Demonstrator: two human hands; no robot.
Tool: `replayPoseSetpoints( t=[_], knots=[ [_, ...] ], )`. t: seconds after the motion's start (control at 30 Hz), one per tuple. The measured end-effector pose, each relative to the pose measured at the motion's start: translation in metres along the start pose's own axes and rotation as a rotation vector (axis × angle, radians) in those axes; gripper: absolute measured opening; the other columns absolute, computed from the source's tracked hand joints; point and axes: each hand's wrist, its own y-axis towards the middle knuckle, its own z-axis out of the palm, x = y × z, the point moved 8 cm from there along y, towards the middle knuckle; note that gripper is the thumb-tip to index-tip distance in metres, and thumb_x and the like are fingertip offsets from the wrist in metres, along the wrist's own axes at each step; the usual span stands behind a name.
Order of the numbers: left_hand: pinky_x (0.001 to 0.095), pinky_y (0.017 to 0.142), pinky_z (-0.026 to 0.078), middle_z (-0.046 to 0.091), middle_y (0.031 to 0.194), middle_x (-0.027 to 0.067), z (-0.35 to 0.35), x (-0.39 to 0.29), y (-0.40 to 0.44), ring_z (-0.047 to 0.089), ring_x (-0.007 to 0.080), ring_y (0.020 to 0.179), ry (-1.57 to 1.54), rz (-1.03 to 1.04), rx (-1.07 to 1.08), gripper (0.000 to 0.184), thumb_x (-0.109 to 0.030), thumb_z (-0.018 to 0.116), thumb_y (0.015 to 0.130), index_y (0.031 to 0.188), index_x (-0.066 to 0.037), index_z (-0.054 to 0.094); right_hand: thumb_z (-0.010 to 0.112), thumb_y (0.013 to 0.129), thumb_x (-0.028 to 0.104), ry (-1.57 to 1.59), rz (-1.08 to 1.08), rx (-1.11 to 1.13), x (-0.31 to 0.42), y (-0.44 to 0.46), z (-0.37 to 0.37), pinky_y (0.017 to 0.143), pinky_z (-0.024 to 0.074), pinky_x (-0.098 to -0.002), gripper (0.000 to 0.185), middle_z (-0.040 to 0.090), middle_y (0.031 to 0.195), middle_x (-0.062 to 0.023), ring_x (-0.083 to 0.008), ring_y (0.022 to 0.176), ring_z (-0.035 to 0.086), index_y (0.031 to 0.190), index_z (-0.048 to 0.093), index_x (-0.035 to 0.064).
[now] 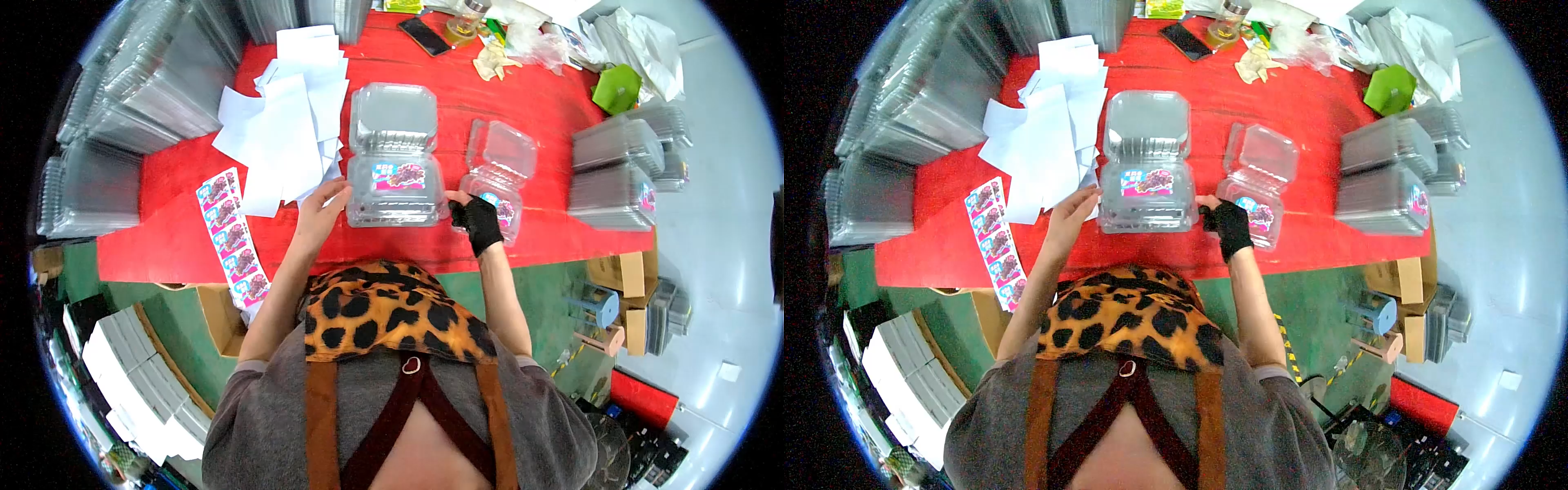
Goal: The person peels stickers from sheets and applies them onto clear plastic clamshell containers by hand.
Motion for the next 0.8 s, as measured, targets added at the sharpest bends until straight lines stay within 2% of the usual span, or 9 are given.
replayPoseSetpoints(
  t=[0.1,0.17,0.2,0.3,0.43,0.47,0.57,0.67,0.8],
  knots=[
    [0.0283,0.096,0.040,0.063,0.112,0.0118,-0.017,-0.013,-0.005,0.055,0.0170,0.109,-0.198,-0.032,-0.133,0.030,-0.021,0.060,0.092,0.114,0.000,0.063,0.046,0.098,0.035,0.563,0.238,0.340,-0.032,0.025,0.000,0.048,0.0379,-0.0230,0.041,0.058,0.070,-0.0021,-0.0111,0.054,0.049,0.102,0.065,-0.0007],
    [0.0275,0.091,0.043,0.064,0.108,0.0089,-0.043,-0.006,-0.002,0.056,0.0153,0.105,-0.095,-0.007,-0.242,0.027,-0.019,0.062,0.091,0.111,-0.002,0.065,0.048,0.098,0.038,0.795,0.233,0.395,-0.023,0.028,0.018,0.052,0.0448,-0.0261,0.042,0.065,0.082,-0.0076,-0.0150,0.061,0.055,0.104,0.062,-0.0019],
    [0.0278,0.090,0.044,0.064,0.108,0.0089,-0.057,-0.005,-0.002,0.056,0.0156,0.105,-0.065,-0.008,-0.283,0.027,-0.019,0.062,0.090,0.112,-0.003,0.065,0.052,0.097,0.034,1.040,0.343,0.596,-0.010,0.021,0.039,0.065,0.0527,-0.0300,0.040,0.067,0.096,-0.0129,-0.0193,0.075,0.063,0.113,0.057,-0.0026],
    [0.0332,0.083,0.047,0.064,0.110,0.0122,-0.113,0.004,-0.005,0.058,0.0203,0.104,0.152,0.043,-0.498,0.029,-0.019,0.066,0.087,0.111,-0.003,0.065,0.055,0.095,0.031,0.771,0.342,0.352,-0.007,0.023,0.058,0.080,0.0541,-0.0335,0.042,0.065,0.102,-0.0147,-0.0215,0.092,0.064,0.121,0.053,-0.0029],
    [0.0385,0.085,0.048,0.063,0.109,0.0168,-0.197,0.013,-0.019,0.059,0.0308,0.099,0.685,0.302,-0.775,0.030,-0.016,0.070,0.080,0.105,-0.001,0.065,0.061,0.090,0.021,0.383,-0.005,0.281,0.023,0.019,0.064,0.086,0.0524,-0.0342,0.049,0.060,0.115,-0.0151,-0.0232,0.099,0.063,0.130,0.045,-0.0035],
    [0.0403,0.088,0.047,0.064,0.107,0.0177,-0.217,0.023,-0.023,0.059,0.0327,0.099,0.654,0.248,-0.833,0.033,-0.018,0.071,0.077,0.104,0.000,0.065,0.060,0.088,0.011,0.274,-0.034,0.180,0.012,0.024,0.056,0.092,0.0475,-0.0328,0.041,0.059,0.117,-0.0113,-0.0206,0.105,0.058,0.124,0.048,-0.0027],
    [0.0467,0.093,0.043,0.058,0.114,0.0228,-0.248,0.036,-0.050,0.051,0.0378,0.111,1.082,-0.178,-1.046,0.059,-0.042,0.079,0.067,0.107,-0.001,0.064,0.064,0.085,0.011,0.150,-0.210,0.182,0.005,0.025,0.052,0.096,0.0448,-0.0328,0.054,0.055,0.124,-0.0120,-0.0202,0.112,0.055,0.133,0.040,-0.0023],
    [0.0483,0.094,0.042,0.054,0.117,0.0226,-0.266,0.061,-0.063,0.048,0.0391,0.114,1.082,-0.430,-1.075,0.073,-0.052,0.081,0.059,0.109,-0.002,0.064,0.065,0.082,0.002,0.263,-0.324,0.242,0.013,0.016,0.057,0.100,0.0406,-0.0340,0.057,0.051,0.129,-0.0107,-0.0201,0.118,0.050,0.133,0.040,0.0009],
    [0.0479,0.094,0.043,0.053,0.117,0.0202,-0.281,0.073,-0.065,0.048,0.0379,0.114,1.044,-0.497,-1.090,0.077,-0.054,0.084,0.054,0.106,-0.003,0.063,0.067,0.080,0.002,0.341,-0.401,0.290,0.037,-0.010,0.061,0.098,0.0431,-0.0335,0.059,0.049,0.129,-0.0098,-0.0204,0.116,0.052,0.132,0.040,0.0058]
  ],
)
